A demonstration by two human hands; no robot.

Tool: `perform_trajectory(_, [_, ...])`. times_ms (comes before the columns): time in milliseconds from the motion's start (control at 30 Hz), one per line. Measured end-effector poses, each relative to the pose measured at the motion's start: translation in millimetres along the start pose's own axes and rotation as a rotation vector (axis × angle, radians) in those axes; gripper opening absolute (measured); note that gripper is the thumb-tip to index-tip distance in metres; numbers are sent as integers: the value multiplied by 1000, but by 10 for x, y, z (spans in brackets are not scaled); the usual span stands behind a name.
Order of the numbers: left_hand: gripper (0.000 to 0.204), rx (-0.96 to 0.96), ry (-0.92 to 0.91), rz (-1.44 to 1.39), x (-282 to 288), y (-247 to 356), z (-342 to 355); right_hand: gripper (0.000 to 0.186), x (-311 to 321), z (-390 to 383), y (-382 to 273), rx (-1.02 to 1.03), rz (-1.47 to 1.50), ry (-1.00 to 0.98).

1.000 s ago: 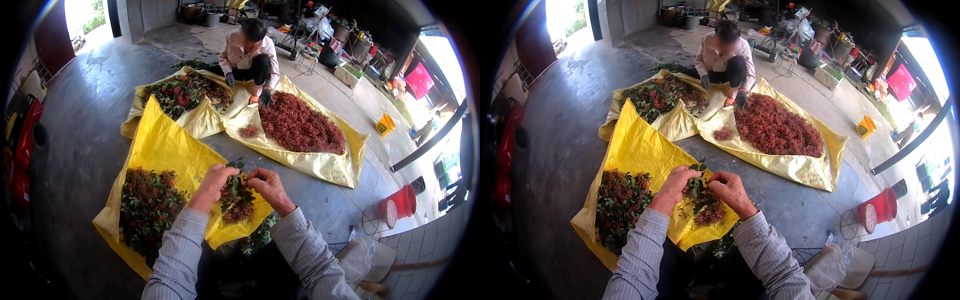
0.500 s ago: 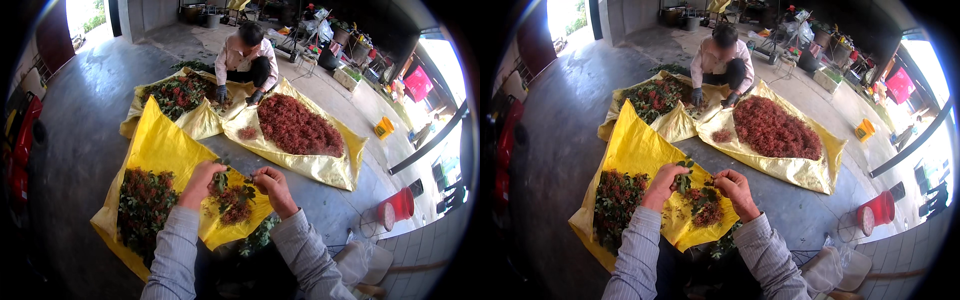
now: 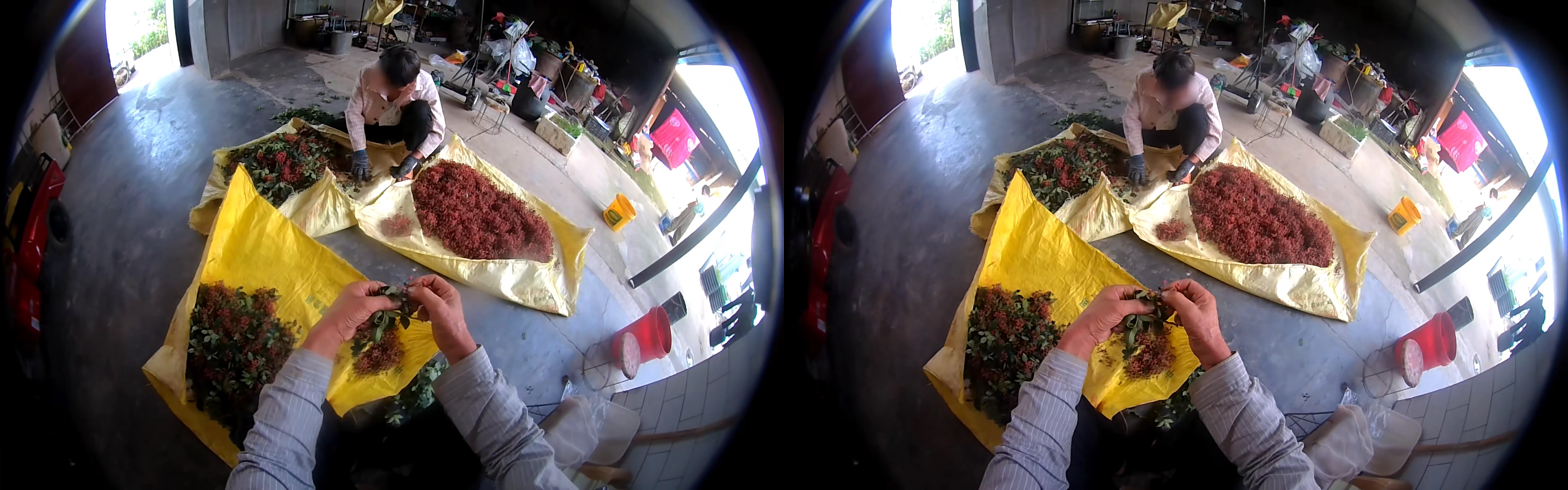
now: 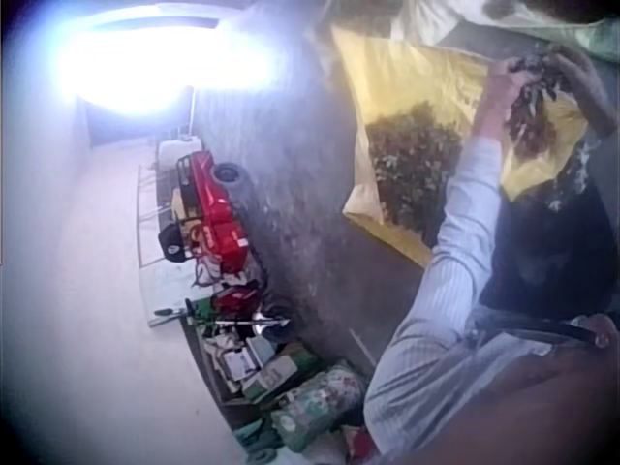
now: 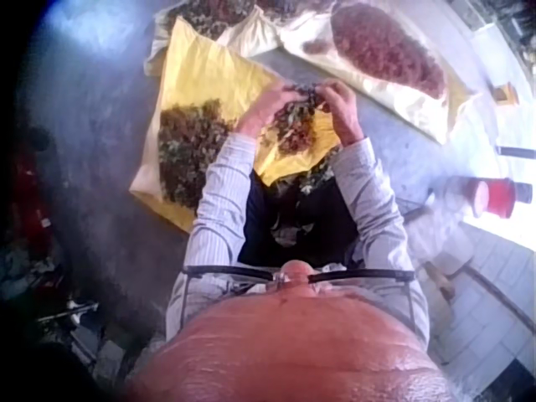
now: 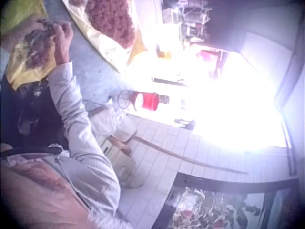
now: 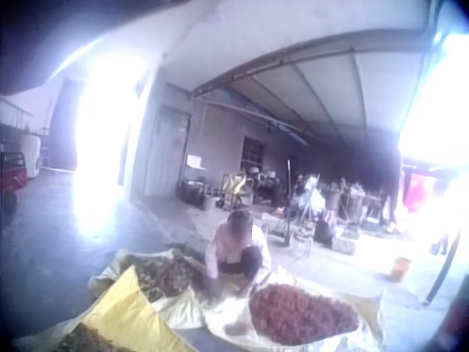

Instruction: The person picks berries from stems by hand, dropping the fruit into a pile on a yellow cloth on the floor.

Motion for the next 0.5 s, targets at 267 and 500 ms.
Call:
perform_trajectory(267, [24,-45,0,102,-39,49,1,11,52,69,113,-24,12,-100])
perform_trajectory(500, [23,-221,96,477,-47,211,-104,9,78,50,154,-97,-36,-172])
Point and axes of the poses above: each hand's wrist, its own z-axis towards the middle knuckle, its own x-axis out of the back of the hand, y = z × x, the point moved 3 cm from there along z, towards the middle knuckle, and after that the axes turned 13 degrees about -z, right-handed, at the moved point
